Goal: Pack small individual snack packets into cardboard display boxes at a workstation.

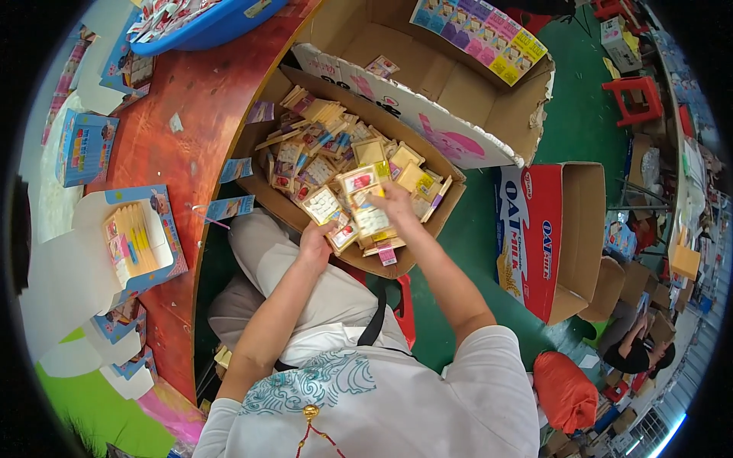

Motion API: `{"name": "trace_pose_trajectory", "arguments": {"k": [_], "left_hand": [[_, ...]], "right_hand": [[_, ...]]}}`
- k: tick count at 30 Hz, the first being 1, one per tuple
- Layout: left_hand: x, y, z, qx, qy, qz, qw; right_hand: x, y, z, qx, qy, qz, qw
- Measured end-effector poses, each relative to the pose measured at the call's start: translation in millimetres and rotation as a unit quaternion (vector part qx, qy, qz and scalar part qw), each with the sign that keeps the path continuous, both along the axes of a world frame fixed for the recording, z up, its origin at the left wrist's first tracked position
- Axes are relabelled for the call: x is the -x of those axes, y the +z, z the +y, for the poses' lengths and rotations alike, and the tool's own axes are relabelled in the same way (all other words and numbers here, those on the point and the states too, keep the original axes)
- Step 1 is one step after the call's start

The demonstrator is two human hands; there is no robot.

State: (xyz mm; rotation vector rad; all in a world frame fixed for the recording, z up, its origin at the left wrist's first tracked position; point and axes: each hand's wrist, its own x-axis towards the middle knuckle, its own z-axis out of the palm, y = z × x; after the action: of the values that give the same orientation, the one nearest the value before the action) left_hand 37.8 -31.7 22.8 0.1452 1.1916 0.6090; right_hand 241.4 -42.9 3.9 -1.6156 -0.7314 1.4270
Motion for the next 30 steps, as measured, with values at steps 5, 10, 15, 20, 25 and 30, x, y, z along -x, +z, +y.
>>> {"name": "trace_pose_trajectory", "arguments": {"k": [5,10,15,20,25,30], "left_hand": [[3.8,6.6,-2.0,-0.016,0.019,-0.061,0.998],[5.4,14.4,0.9,-0.010,0.050,-0.094,0.994],[1.6,19.4,2.0,-0.058,0.032,0.013,0.998],[-1.5,22.9,3.0,-0.032,0.076,0.020,0.996],[3.9,18.5,4.4,-0.036,0.108,0.020,0.993],[7.0,22.6,9.2,-0.019,0.143,0.030,0.989]], "right_hand": [[44.7,11.3,1.2,0.072,-0.025,0.221,0.972],[60.4,19.6,4.0,0.057,-0.018,0.162,0.985],[60.1,12.2,2.2,-0.039,0.172,-0.167,0.970],[22.5,-37.5,45.9,-0.074,0.038,-0.472,0.878],[22.2,-61.9,77.6,0.146,0.028,-0.551,0.821],[22.7,-68.2,79.4,0.118,0.039,-0.539,0.833]]}}
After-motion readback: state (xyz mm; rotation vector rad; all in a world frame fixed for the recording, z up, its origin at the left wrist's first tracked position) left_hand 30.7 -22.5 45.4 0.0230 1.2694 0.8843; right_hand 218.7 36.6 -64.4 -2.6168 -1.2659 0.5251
